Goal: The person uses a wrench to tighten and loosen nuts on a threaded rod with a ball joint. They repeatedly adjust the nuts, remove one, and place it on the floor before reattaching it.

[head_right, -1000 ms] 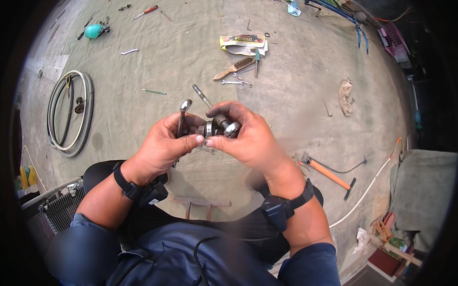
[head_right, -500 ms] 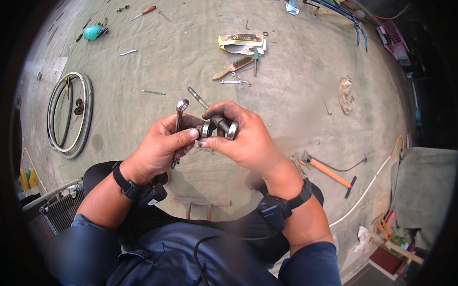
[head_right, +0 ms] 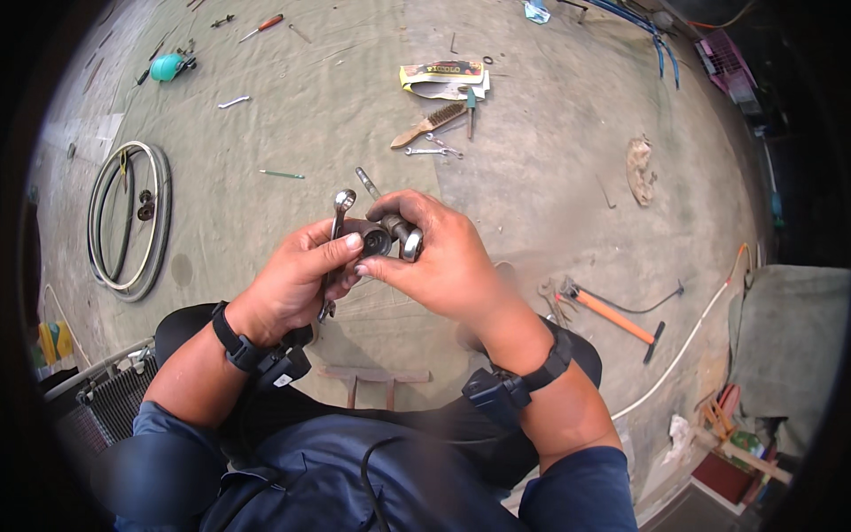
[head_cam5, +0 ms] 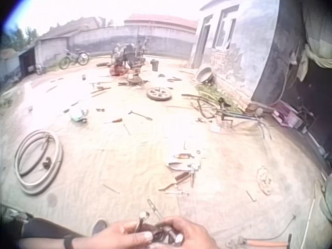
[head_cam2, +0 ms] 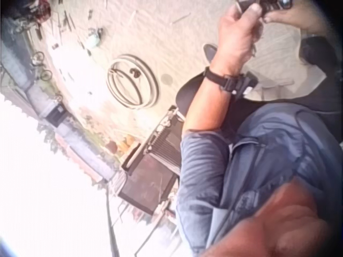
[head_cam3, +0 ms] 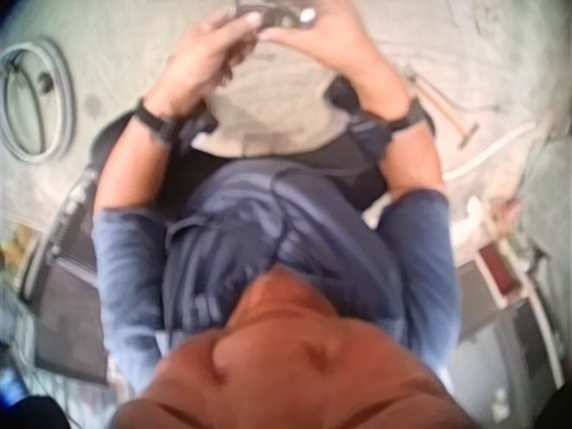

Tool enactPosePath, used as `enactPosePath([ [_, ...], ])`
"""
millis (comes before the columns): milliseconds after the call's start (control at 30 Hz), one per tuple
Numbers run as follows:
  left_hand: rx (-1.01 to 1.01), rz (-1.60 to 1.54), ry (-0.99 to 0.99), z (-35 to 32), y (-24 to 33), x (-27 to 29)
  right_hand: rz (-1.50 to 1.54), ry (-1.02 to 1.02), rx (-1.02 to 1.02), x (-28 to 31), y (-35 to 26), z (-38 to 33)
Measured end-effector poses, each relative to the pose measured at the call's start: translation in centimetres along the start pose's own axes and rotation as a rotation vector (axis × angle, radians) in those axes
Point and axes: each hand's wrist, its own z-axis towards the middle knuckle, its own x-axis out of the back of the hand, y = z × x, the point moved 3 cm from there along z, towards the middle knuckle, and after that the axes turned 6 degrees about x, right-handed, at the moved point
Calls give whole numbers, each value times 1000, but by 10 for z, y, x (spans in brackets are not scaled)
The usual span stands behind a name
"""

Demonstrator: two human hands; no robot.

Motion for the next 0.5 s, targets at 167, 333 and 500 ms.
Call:
enactPosePath([
  [167,27,-63,-10,2,-4,2,-55,-20,3,-2,-5,-1],
  [333,30,-74,8,6,-7,7,128,95,-45,11,2,-1],
  [500,-13,-1,115,19,1,35,261,382,-110,44,-6,1],
])
